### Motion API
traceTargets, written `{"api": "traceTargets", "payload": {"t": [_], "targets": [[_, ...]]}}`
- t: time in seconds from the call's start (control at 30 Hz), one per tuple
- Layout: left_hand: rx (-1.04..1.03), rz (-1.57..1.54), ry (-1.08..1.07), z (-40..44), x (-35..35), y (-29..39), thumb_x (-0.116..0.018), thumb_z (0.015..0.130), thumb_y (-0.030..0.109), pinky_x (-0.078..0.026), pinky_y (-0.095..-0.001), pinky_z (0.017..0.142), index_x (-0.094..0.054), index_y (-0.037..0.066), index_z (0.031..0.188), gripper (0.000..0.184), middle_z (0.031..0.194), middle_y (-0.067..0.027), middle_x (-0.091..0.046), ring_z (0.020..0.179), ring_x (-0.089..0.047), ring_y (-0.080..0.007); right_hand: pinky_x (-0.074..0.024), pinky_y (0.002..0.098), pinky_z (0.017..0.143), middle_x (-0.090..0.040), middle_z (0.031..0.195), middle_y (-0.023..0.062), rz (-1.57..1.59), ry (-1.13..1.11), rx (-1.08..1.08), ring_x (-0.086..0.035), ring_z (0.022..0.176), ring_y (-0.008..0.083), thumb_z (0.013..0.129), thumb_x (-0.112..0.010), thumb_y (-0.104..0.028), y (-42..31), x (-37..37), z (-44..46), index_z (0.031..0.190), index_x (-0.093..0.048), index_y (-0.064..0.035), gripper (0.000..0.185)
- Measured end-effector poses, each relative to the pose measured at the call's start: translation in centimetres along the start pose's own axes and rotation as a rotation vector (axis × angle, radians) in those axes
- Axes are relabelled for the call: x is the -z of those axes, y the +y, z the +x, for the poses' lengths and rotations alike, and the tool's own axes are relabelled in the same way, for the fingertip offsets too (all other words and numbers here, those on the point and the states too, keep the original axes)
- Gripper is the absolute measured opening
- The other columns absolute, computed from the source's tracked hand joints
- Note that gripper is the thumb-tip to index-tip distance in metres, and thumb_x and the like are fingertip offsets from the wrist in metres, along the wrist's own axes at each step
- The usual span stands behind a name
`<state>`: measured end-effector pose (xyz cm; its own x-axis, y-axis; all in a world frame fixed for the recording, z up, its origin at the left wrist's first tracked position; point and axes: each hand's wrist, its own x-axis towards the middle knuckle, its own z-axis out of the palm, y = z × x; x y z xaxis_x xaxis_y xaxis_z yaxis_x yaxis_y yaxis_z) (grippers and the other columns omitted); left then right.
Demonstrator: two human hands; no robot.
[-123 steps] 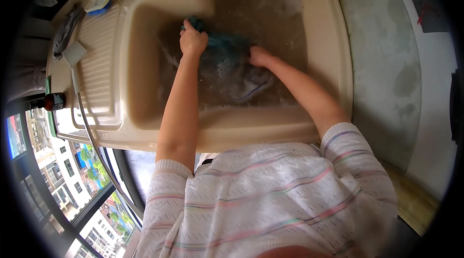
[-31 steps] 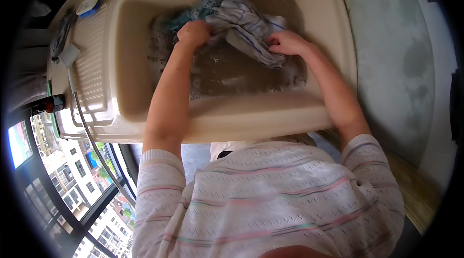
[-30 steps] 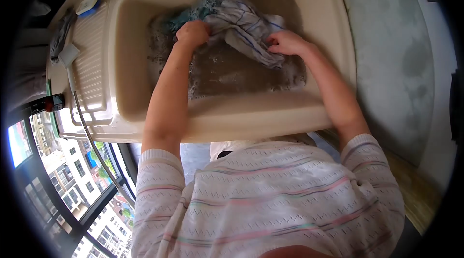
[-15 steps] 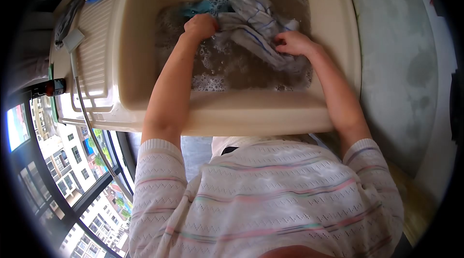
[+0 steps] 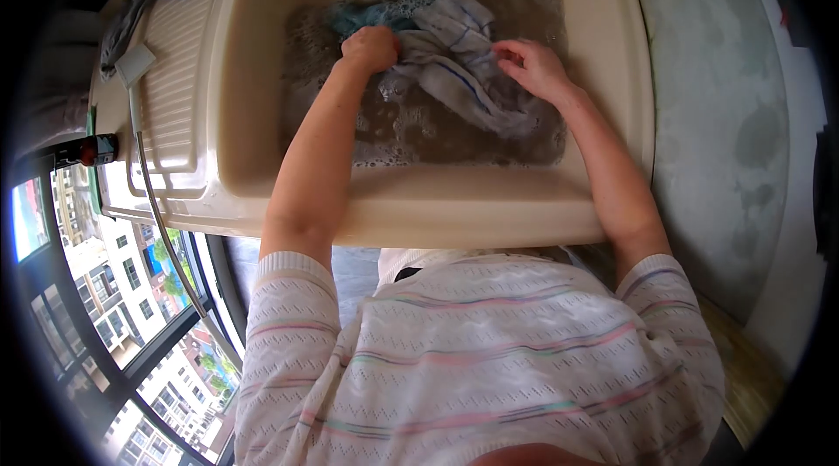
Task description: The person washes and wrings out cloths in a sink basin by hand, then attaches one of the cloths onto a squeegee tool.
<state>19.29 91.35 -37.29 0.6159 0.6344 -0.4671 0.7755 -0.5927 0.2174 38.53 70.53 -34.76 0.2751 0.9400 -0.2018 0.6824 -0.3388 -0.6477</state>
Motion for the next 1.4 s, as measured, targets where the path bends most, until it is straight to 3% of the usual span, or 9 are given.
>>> {"api": "traceTargets", "payload": {"t": [0.1, 0.3, 0.4, 0.53, 0.83, 0.9, 0.97, 1.2, 1.4], "targets": [[-0.038, -0.019, 0.057, 0.0, -0.2, 0.3, -0.055, 0.071, 0.019, -0.045, -0.0367, 0.082, -0.064, 0.016, 0.095, 0.026, 0.104, -0.0111, -0.059, 0.100, -0.055, -0.0272, -0.0451, 0.0342, 0.075, -0.060, 0.098, 0.0114, -0.205, 0.305, 0.320, -0.057, 0.087, 0.0263, 0.073, -0.059, -0.023, 2.3, -2.6, 0.1, 0.101, -0.059, -0.0096, 0.031], [0.003, 0.025, -0.165, -1.0, 0.3, 0.9, -0.057, 0.072, 0.029, -0.044, -0.0362, 0.084, -0.063, 0.015, 0.098, 0.030, 0.106, -0.0113, -0.058, 0.101, -0.054, -0.0259, -0.0466, 0.0341, 0.068, -0.063, 0.082, 0.0122, -0.099, -0.106, -0.064, -0.060, 0.075, 0.0247, 0.069, -0.060, -0.021, 2.8, -2.9, 0.1, 0.087, -0.062, -0.0065, 0.023], [0.161, -0.046, 0.019, -0.2, 0.2, -0.6, -0.061, 0.066, 0.026, -0.049, -0.0362, 0.075, -0.065, 0.020, 0.093, 0.029, 0.096, -0.0068, -0.062, 0.095, -0.057, -0.0227, -0.0470, 0.0320, 0.070, -0.063, 0.084, 0.0137, 0.208, 0.357, -0.377, -0.061, 0.078, 0.0214, 0.070, -0.062, -0.021, 5.1, 1.6, 1.9, 0.091, -0.060, -0.0012, 0.030], [0.132, -0.376, 0.001, 0.4, -1.9, -1.3, -0.053, 0.077, 0.043, -0.042, -0.0351, 0.087, -0.058, 0.009, 0.108, 0.047, 0.109, -0.0156, -0.056, 0.105, -0.051, -0.0294, -0.0419, 0.0305, 0.083, -0.055, 0.111, 0.0165, -0.102, 0.194, -0.280, -0.052, 0.102, 0.0229, 0.072, -0.064, -0.020, 2.6, -3.9, 0.5, 0.114, -0.049, 0.0009, 0.049], [0.050, -1.698, -0.499, 2.6, -7.0, -0.9, -0.053, 0.080, 0.034, -0.045, -0.0347, 0.078, -0.057, 0.000, 0.099, 0.039, 0.095, -0.0108, -0.060, 0.089, -0.057, -0.0226, -0.0450, 0.0320, 0.061, -0.061, 0.077, 0.0098, 0.723, 0.219, -0.138, -0.057, 0.068, 0.0172, 0.080, -0.059, -0.027, -10.9, -8.4, 5.2, 0.091, -0.057, 0.0021, 0.031], [-0.358, -1.042, -0.142, 6.6, -10.3, -3.8, -0.055, 0.079, 0.030, -0.046, -0.0346, 0.074, -0.058, 0.001, 0.099, 0.036, 0.091, -0.0108, -0.060, 0.083, -0.057, -0.0224, -0.0453, 0.0374, 0.064, -0.061, 0.078, 0.0175, 0.338, 0.282, -0.072, -0.058, 0.071, 0.0281, 0.079, -0.057, -0.032, -11.6, -8.7, 5.3, 0.089, -0.058, 0.0025, 0.036], [0.229, -1.458, -0.191, 1.7, -3.3, 0.0, -0.058, 0.074, 0.022, -0.046, -0.0329, 0.073, -0.060, 0.004, 0.098, 0.030, 0.089, -0.0116, -0.061, 0.080, -0.059, -0.0225, -0.0452, 0.0431, 0.067, -0.059, 0.080, 0.0246, 0.037, 0.195, -0.127, -0.056, 0.078, 0.0404, 0.078, -0.054, -0.037, -8.8, -8.7, 4.6, 0.086, -0.059, 0.0004, 0.038], [-0.275, -0.256, -0.406, -2.4, 2.6, 0.8, -0.069, 0.059, 0.031, -0.047, -0.0337, 0.065, -0.066, 0.008, 0.089, 0.038, 0.080, -0.0112, -0.062, 0.073, -0.058, -0.0209, -0.0457, 0.0342, 0.067, -0.062, 0.079, 0.0154, -0.332, -0.970, -0.085, -0.060, 0.075, 0.0198, 0.076, -0.057, -0.033, -4.7, 0.2, 1.9, 0.087, -0.060, -0.0017, 0.033], [-0.171, -0.178, -0.663, -1.5, 1.4, 0.8, -0.071, 0.062, 0.037, -0.049, -0.0354, 0.068, -0.063, 0.010, 0.099, 0.047, 0.095, -0.0110, -0.062, 0.076, -0.061, -0.0240, -0.0448, 0.0338, 0.075, -0.059, 0.098, 0.0166, -0.175, 0.053, 0.138, -0.058, 0.085, 0.0266, 0.074, -0.061, -0.026, 0.2, -4.6, 14.7, 0.108, -0.055, -0.0078, 0.039]]}}
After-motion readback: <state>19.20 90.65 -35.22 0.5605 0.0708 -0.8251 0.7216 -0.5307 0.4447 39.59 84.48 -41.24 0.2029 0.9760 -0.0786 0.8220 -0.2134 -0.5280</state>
